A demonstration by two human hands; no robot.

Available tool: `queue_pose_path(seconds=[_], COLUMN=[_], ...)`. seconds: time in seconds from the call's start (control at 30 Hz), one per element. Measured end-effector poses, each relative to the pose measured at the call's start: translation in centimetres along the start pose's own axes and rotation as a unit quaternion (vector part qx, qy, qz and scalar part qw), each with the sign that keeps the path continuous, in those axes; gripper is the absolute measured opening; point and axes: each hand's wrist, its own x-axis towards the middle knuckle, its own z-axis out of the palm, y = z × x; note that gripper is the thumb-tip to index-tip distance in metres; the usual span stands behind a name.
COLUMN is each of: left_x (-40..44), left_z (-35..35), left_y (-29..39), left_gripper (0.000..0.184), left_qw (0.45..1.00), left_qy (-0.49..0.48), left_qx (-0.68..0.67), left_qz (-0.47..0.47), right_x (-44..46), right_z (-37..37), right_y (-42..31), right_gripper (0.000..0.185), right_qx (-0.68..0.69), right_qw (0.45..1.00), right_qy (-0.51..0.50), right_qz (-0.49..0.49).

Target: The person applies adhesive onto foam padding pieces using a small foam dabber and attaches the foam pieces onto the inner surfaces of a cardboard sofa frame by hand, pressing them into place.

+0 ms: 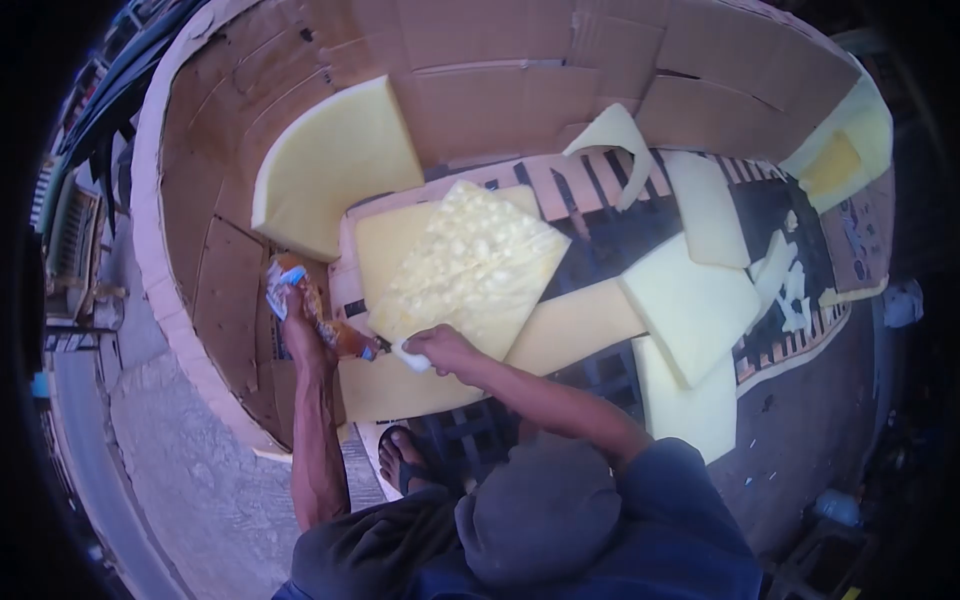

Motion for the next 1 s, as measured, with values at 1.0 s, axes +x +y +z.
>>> queue_pose_path(seconds=[1.0], left_x=[0.9], left_z=[-6.0], left_y=[-8.2], left_gripper=[0.049], left_qw=[0.972], left_qy=[-0.088], left_qx=[0.129], left_qz=[-0.174], right_x=[9.9], right_z=[-9.9], right_y=[-4.8], right_gripper=[0.031], right_qx=[-0.421], right_qw=[0.857], right_qy=[0.234], right_qz=[-0.183])
